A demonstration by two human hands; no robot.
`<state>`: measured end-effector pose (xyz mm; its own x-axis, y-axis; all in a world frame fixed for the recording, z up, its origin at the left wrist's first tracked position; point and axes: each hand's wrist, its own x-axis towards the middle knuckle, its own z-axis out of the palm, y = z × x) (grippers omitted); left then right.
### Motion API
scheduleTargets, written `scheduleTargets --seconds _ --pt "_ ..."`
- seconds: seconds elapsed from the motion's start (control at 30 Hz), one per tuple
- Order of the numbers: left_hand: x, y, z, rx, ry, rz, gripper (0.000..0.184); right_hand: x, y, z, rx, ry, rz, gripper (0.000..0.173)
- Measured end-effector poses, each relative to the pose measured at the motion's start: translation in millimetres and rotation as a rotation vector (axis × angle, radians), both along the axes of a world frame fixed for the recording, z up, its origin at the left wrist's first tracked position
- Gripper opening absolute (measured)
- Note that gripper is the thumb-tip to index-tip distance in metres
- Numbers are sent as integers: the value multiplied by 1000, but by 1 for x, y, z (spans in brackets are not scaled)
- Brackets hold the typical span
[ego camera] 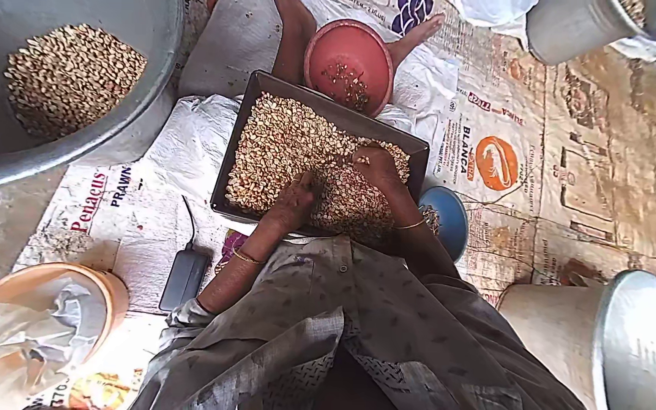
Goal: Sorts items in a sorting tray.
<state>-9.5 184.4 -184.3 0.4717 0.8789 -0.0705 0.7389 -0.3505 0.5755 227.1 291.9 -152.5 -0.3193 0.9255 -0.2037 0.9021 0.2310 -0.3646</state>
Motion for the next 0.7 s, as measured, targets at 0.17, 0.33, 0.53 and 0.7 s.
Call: scheduleTargets --seconds 0.17,0.33,0.53,0.7 --pt "-1 -4 8 -59 -50 -144 18 16 -29 35 -449 293 68 14" --pt "-1 -2 2 -60 -106 -170 18 -23 8 20 -8 214 -47 30" --pt "-4 0 3 -99 -116 -151 19 -68 34 -11 186 -88 -144 28" --pt "-4 -2 -2 -78 -125 -162 16 -76 33 6 3 -231 -152 25"
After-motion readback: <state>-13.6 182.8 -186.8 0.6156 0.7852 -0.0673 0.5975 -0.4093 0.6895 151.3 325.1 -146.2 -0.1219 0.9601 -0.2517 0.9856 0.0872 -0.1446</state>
